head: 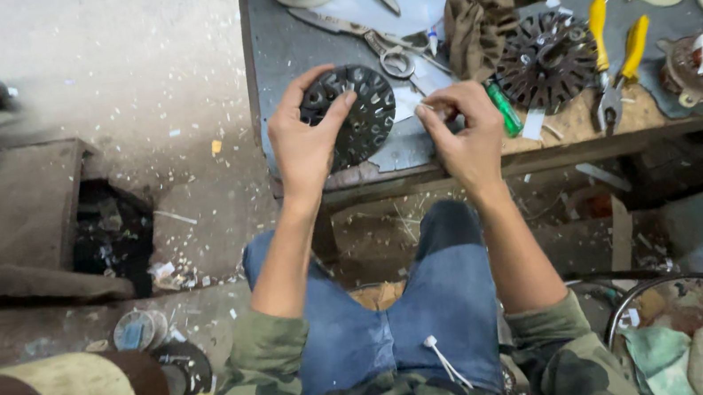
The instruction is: The person uses a screwdriver to pry and remove small white inserts from the slots of a circular motor stator. They wipe the stator with a cloth and then insert new white pieces into the slots, pressing them in by hand.
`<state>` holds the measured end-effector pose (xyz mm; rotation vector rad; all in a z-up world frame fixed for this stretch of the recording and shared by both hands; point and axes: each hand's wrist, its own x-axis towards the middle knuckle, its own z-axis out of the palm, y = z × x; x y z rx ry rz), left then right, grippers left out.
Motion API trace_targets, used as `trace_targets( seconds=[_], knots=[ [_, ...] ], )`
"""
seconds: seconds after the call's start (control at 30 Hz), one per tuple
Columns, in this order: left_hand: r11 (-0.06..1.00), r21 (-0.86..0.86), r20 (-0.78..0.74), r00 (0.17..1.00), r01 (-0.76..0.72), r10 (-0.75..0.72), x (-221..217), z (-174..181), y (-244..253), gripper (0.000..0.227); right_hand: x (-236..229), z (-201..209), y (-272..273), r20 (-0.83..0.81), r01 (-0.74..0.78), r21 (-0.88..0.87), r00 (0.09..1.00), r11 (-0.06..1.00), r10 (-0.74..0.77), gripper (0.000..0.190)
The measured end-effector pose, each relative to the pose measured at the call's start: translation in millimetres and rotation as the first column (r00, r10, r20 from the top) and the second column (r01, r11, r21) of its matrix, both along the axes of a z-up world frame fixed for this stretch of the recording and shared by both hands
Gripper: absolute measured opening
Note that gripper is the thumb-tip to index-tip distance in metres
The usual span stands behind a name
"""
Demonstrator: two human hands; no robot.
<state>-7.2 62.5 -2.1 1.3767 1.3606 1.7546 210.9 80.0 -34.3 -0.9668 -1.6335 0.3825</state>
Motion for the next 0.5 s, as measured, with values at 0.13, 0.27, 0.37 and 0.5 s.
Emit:
trace_targets(
  seconds=[0.13,0.27,0.37,0.5],
  knots=[
    [0.978,0.164,-0.211,0.964,-0.127,0.160,3.8,11.6,-16.7,0.047,7.1,-13.6,-23.7,-0.236,-0.064,-0.211,0.972,0.975,0.013,0.014],
    [0.903,0.329,-0.372,0.840,-0.278,0.395,22.5,1.6,-72.0,0.029,9.0,-24.6,-54.6,-0.223,-0.192,-0.178,0.963,0.965,0.150,0.021],
    [0.998,0.003,-0.135,0.989,0.063,-0.062,27.5,-24.2,-89.0,0.020,5.8,-32.4,-67.8,-0.097,-0.319,-0.111,0.946,0.941,0.309,0.023],
    [0.885,-0.286,0.332,0.905,0.366,-0.267,25.0,-56.8,-86.2,0.016,-4.2,-37.5,-75.0,-0.157,-0.398,-0.206,0.915,0.894,0.371,0.032]
  ],
)
